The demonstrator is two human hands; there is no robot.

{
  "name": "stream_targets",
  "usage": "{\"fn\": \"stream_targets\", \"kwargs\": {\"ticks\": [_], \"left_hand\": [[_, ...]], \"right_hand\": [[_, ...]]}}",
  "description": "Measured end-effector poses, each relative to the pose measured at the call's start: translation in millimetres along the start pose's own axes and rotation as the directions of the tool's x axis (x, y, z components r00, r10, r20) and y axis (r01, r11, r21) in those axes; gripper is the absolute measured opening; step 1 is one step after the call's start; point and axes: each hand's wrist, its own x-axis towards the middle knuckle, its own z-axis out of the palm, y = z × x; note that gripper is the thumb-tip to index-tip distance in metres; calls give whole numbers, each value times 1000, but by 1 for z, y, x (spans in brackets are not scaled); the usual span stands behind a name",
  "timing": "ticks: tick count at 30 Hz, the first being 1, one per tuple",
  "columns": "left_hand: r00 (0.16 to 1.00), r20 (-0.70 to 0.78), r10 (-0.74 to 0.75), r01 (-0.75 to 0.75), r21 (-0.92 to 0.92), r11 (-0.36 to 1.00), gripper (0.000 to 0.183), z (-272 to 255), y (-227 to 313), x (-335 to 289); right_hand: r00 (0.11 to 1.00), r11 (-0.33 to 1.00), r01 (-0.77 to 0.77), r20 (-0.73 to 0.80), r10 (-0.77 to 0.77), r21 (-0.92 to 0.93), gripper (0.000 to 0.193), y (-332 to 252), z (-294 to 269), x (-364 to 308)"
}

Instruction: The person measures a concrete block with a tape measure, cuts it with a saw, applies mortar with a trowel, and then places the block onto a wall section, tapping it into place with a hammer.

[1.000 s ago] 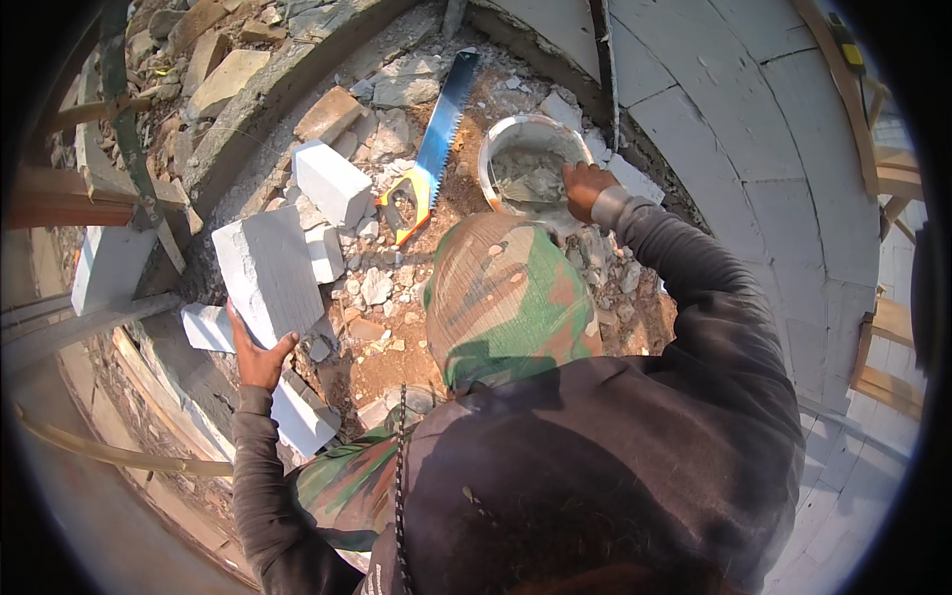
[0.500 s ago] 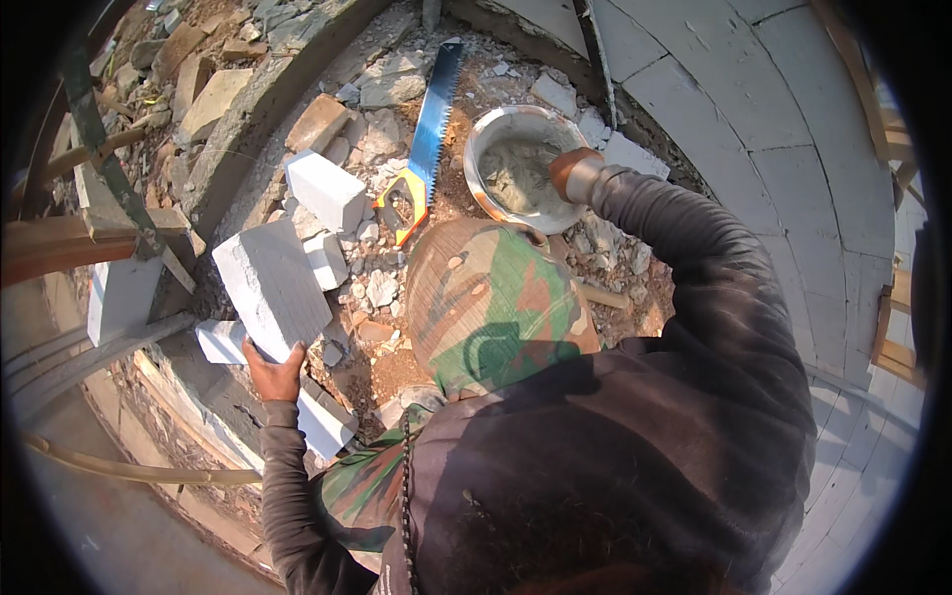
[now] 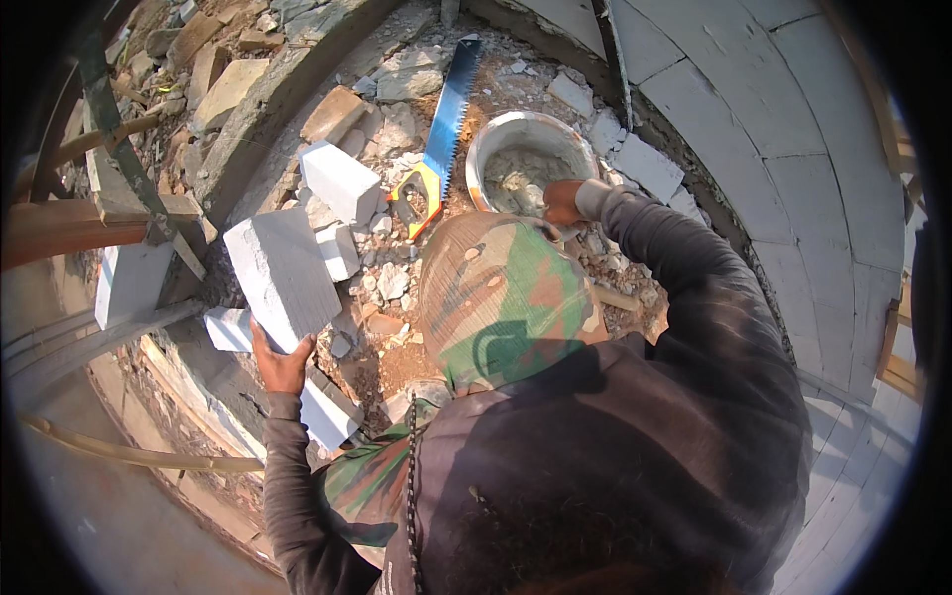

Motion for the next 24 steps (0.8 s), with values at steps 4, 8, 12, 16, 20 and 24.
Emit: {"fn": "stream_targets", "kwargs": {"ticks": [4, 8, 12, 16, 20, 24], "left_hand": [[1000, -25, 19, -18, 33, 999, 104, -9, 21, 6], [996, -87, 32, -37, -56, 998, 87, -16, 41, 17], [986, -165, -1, -28, -173, 985, 77, -15, 50, 32], [981, -194, 9, -37, -141, 989, 74, -14, 54, 41], [955, -293, -43, 11, -111, 994, 68, -18, 67, 46], [927, -360, -104, 68, -113, 991, 69, -26, 82, 43]], "right_hand": [[991, 880, 111, -122, -61, 462, 27, 24, 16, -8], [953, 529, 299, -276, -125, 794, 24, 42, 52, -12], [882, 365, 464, -461, -102, 807, 23, 37, 64, -32], [745, 169, 665, -629, -223, 727, 26, -13, 32, -61], [650, 170, 729, -592, -477, 663, 28, -109, -23, -60], [620, 256, 746, -500, -605, 615, 28, -201, -66, -30]]}}
